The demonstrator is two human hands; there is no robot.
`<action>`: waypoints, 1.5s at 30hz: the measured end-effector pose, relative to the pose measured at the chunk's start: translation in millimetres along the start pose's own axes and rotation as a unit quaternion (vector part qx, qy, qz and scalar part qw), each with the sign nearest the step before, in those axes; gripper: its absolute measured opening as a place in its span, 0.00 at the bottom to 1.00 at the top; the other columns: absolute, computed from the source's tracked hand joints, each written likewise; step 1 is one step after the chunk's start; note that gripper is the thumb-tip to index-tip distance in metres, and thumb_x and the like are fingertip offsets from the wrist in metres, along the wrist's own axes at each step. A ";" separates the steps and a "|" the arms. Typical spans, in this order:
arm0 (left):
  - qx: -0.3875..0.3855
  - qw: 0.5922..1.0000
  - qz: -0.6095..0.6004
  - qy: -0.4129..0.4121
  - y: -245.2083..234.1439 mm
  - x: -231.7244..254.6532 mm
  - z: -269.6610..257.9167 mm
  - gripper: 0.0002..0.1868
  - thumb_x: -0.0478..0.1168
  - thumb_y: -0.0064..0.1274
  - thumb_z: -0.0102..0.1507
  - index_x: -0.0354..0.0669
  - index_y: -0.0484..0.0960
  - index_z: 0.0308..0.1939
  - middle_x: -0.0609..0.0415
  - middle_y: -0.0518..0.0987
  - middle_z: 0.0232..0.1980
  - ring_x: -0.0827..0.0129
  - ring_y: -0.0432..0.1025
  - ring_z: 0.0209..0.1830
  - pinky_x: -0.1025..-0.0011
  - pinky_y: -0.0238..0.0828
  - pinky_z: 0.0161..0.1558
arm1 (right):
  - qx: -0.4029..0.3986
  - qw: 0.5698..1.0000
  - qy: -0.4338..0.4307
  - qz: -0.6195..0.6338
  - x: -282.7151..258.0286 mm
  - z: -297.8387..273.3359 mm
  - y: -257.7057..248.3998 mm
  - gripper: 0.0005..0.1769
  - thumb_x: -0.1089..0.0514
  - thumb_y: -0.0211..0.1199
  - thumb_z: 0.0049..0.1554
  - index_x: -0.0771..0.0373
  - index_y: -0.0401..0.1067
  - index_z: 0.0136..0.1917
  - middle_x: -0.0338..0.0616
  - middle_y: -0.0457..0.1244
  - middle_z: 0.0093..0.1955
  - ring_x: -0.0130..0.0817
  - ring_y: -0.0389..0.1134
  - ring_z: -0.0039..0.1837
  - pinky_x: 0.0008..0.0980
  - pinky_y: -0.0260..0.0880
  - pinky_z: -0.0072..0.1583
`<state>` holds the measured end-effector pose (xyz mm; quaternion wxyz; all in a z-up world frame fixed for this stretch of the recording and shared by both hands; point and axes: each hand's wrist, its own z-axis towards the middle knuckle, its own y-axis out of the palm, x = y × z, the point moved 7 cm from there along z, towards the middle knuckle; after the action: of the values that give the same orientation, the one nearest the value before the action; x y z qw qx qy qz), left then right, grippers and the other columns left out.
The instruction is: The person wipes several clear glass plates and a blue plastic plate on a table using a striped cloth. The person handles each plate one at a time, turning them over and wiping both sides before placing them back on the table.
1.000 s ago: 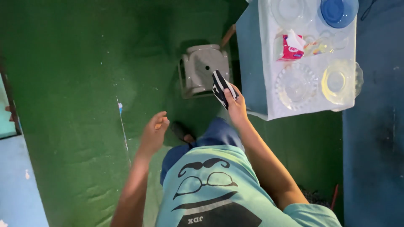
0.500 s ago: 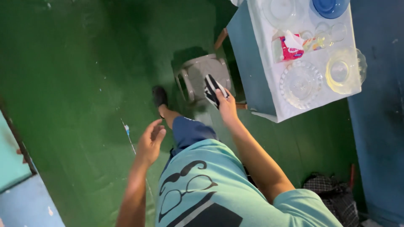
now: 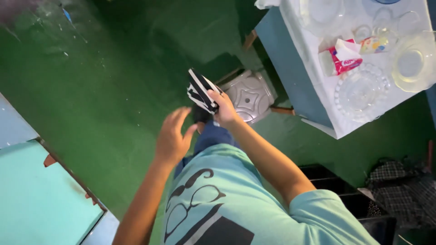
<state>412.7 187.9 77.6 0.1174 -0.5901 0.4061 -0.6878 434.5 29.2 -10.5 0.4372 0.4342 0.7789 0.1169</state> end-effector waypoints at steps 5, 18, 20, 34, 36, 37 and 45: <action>0.015 0.994 0.030 0.103 2.1 -6.1 76.2 0.33 0.51 0.60 0.63 0.39 0.71 0.68 0.40 0.72 0.64 0.47 0.68 0.66 0.54 0.63 0.69 | -0.121 0.993 -0.005 0.005 -46.9 -9.6 67.4 0.08 0.65 0.62 0.53 0.67 0.74 0.47 0.42 0.61 0.33 0.31 0.64 0.33 0.28 0.64 0.34; -0.047 0.953 0.006 0.298 -1.0 7.4 195.0 0.13 0.46 0.62 0.65 0.42 0.81 0.46 0.47 0.78 0.57 0.51 0.74 0.61 0.60 0.72 0.63 | -0.019 0.989 -0.123 -0.085 -64.1 65.6 26.5 0.43 0.72 0.50 0.44 0.69 0.63 0.75 0.51 0.66 0.59 0.36 0.65 0.59 0.27 0.68 0.59; -0.076 0.945 -0.004 0.319 2.2 4.1 208.2 0.24 0.54 0.62 0.62 0.40 0.79 0.51 0.44 0.77 0.58 0.49 0.73 0.62 0.58 0.71 0.63 | 0.006 0.987 -0.134 -0.089 -61.3 77.5 24.1 0.41 0.70 0.50 0.46 0.68 0.63 0.76 0.51 0.67 0.58 0.37 0.66 0.59 0.28 0.68 0.59; -0.217 0.865 -0.054 0.450 -28.6 -41.1 367.6 0.10 0.39 0.58 0.66 0.41 0.79 0.49 0.49 0.80 0.49 0.57 0.77 0.54 0.64 0.75 0.57 | 0.159 0.780 -0.149 -0.586 -128.9 104.6 133.1 0.29 0.67 0.51 0.52 0.64 0.67 0.68 0.62 0.67 0.57 0.67 0.68 0.58 0.59 0.69 0.61; -0.158 0.849 -0.024 0.504 -20.3 -42.1 373.7 0.08 0.43 0.55 0.68 0.47 0.80 0.48 0.55 0.79 0.44 0.62 0.77 0.46 0.67 0.77 0.49 | 0.251 0.830 -0.121 -0.483 -116.1 106.3 116.8 0.28 0.65 0.49 0.53 0.56 0.73 0.66 0.54 0.71 0.53 0.59 0.71 0.57 0.51 0.73 0.57; -0.162 0.843 -0.028 0.511 -18.4 -38.2 376.6 0.08 0.43 0.55 0.68 0.47 0.80 0.48 0.55 0.79 0.44 0.62 0.77 0.46 0.67 0.77 0.49 | 0.261 0.830 -0.123 -0.478 -111.0 113.3 112.8 0.28 0.65 0.49 0.53 0.56 0.73 0.66 0.54 0.71 0.53 0.59 0.71 0.57 0.51 0.73 0.57; -0.144 0.747 -0.050 0.647 -0.5 13.0 362.9 0.07 0.36 0.50 0.69 0.44 0.80 0.49 0.52 0.75 0.43 0.63 0.75 0.42 0.70 0.75 0.43 | 0.339 0.898 -0.162 0.228 -89.2 130.3 109.3 0.25 0.60 0.52 0.56 0.62 0.74 0.65 0.58 0.68 0.51 0.49 0.73 0.50 0.54 0.78 0.55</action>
<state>738.5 27.4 77.7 -0.2948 -0.0330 0.4487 -0.8430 620.6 -0.9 25.7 0.3452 0.7350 0.5690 -0.1296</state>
